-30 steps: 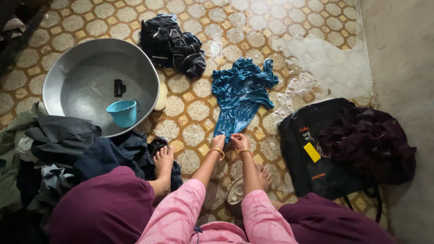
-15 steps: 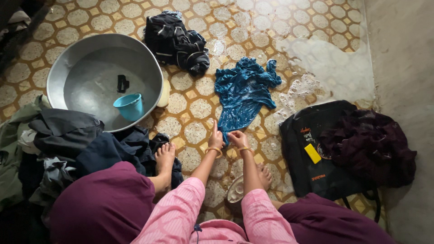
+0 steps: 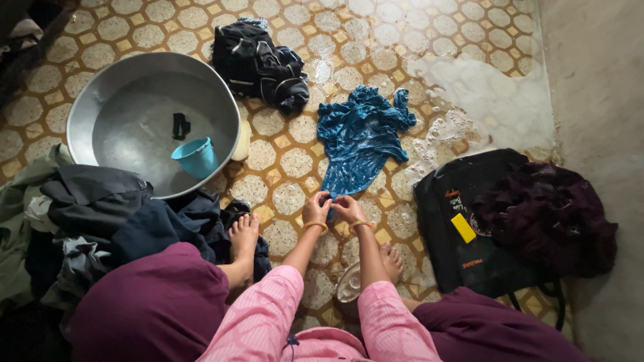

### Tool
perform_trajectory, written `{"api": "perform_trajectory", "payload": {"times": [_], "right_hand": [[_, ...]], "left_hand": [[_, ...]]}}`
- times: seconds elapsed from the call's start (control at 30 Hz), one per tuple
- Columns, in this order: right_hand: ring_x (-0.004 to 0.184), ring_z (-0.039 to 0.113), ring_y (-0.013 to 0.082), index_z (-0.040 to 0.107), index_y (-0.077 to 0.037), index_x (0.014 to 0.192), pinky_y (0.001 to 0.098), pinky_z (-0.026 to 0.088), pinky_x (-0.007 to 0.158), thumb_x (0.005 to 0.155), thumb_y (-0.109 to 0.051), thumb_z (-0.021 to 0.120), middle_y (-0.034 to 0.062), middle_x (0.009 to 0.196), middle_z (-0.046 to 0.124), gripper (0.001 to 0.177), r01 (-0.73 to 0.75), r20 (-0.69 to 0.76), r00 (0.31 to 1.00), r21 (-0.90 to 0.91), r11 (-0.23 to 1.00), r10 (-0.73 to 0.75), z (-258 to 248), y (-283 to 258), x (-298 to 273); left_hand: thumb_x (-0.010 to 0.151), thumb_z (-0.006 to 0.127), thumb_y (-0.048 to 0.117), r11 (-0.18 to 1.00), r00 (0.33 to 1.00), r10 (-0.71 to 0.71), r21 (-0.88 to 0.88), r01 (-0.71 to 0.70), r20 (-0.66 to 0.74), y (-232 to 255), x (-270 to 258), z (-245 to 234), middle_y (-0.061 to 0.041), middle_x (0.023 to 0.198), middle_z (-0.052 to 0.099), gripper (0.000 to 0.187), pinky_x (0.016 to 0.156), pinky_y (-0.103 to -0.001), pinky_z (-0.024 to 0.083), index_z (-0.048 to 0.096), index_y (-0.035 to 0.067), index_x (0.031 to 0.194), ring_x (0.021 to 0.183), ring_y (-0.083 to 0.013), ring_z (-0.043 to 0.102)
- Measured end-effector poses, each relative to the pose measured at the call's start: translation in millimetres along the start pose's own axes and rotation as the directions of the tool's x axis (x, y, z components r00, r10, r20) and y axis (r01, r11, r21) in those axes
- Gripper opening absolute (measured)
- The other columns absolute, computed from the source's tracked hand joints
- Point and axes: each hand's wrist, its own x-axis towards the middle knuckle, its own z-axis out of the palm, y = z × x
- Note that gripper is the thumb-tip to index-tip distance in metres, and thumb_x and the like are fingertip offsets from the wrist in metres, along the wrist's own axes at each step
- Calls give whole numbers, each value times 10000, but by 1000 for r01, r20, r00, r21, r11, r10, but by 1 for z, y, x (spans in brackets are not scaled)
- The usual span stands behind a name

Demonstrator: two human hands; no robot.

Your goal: The person sits on a tiled floor and hand-washes clothes using a bar of soap and water from a nearby metal basin. They scrub a dark garment and then a blue garment on the floor, applying soap and rubbing the fabric repeatedly.

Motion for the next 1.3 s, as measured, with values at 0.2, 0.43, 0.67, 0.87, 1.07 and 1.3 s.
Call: {"api": "perform_trajectory", "payload": {"times": [0.2,0.43,0.67,0.87,1.07,1.3], "right_hand": [[842,709,153,708,-43,1051,306,575,756,857,-161,742,65,930,752,229,11,-191,982,-22,1000,-15,4,-2,-2],[682,584,154,700,-82,961,337,489,598,928,-234,582,39,786,632,195,-128,-82,987,105,986,137,-14,31,8],[799,602,94,719,-126,990,276,491,695,946,-295,606,-22,881,680,208,-131,57,991,251,959,120,-25,34,5],[899,652,62,692,-163,1129,254,542,772,903,-213,719,-65,977,701,233,-244,313,941,362,900,129,-31,-1,-19],[844,676,88,751,-38,1162,256,548,740,950,-271,720,17,975,760,316,34,25,999,154,988,-39,-21,-5,-16],[836,682,96,766,-27,1117,258,549,746,919,-277,755,20,964,766,319,38,-73,997,233,972,-21,-17,-11,-12]], "left_hand": [[801,817,182,970,982,189,151,-190,20,5,0,3,-112,960,700,180,753,-396,569,712,119,933,862,-292,707],[857,769,193,982,932,127,89,-166,339,9,14,1,-105,956,742,208,765,-397,571,662,117,1018,875,-280,726],[916,696,356,961,833,78,181,-210,548,11,36,-14,-127,960,758,261,762,-406,559,738,108,985,877,-288,731],[966,647,395,937,833,50,264,-230,551,14,49,-23,-160,958,754,321,782,-430,557,746,90,973,890,-325,724],[756,743,220,860,824,237,283,-424,515,16,42,-19,-155,987,718,252,835,-453,550,726,93,974,956,-350,685],[823,731,196,801,829,503,229,-554,245,19,36,-12,-104,1003,718,157,883,-455,540,750,156,974,988,-333,664]]}}
